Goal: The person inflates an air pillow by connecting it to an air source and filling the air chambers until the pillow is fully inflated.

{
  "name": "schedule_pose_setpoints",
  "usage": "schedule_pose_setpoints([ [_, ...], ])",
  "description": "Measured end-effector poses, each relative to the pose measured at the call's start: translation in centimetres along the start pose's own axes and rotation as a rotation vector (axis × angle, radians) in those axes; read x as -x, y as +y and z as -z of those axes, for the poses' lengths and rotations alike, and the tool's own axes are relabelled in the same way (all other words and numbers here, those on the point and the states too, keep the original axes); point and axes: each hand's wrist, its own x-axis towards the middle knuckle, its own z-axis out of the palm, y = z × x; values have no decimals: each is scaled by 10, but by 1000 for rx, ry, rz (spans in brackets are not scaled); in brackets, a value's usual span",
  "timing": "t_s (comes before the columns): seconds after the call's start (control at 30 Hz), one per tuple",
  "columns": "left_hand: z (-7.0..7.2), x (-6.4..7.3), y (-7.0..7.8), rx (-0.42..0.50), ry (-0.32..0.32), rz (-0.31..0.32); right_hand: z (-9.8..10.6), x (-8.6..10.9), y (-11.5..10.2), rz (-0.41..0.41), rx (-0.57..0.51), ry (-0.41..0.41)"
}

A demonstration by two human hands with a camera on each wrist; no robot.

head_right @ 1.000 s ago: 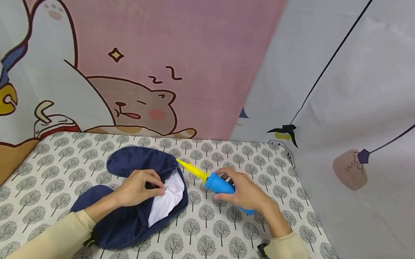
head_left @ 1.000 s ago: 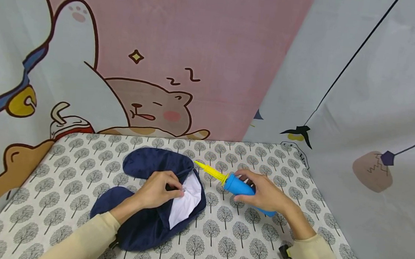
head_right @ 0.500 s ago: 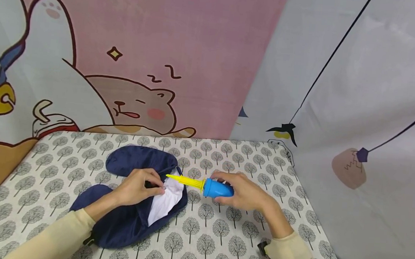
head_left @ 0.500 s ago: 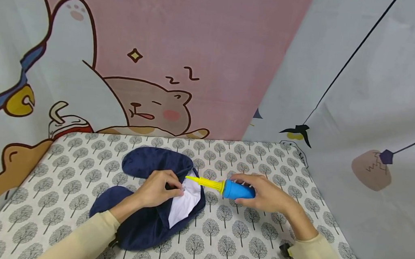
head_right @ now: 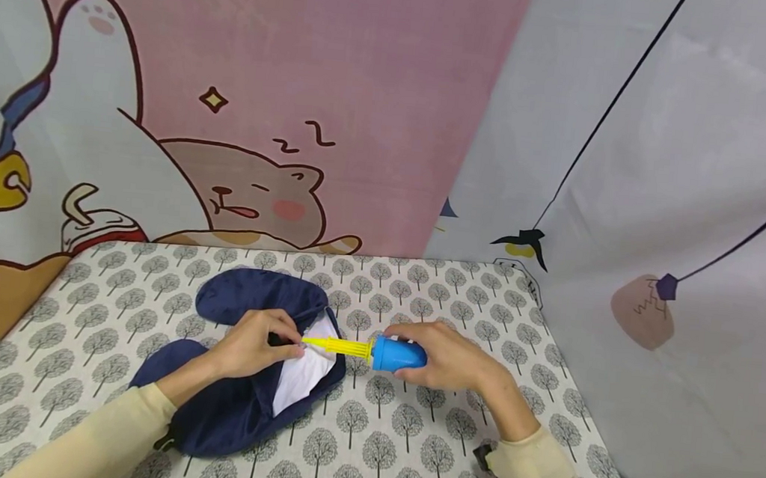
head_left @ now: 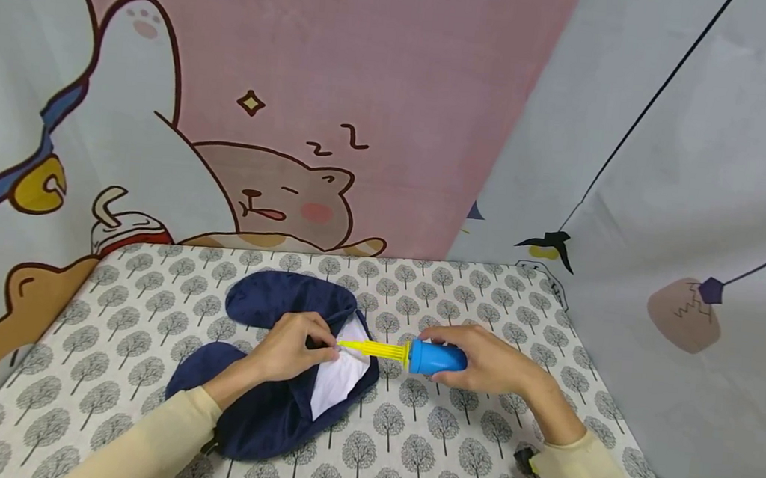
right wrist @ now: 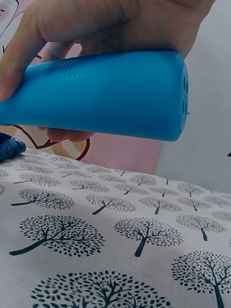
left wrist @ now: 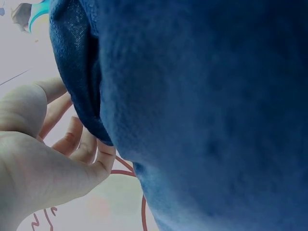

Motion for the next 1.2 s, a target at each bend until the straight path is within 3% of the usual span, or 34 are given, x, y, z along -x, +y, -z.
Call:
schedule_pose_setpoints([
  [0.6, -2, 1, 3, -36, 7, 28, 4, -2, -10, 14, 125, 7],
  [0.83, -4, 0, 4, -63, 18, 3, 13, -4, -19, 21, 222, 8],
  [1.2, -5, 1, 6, -97, 20, -16, 18, -3, -28, 9, 281, -6],
])
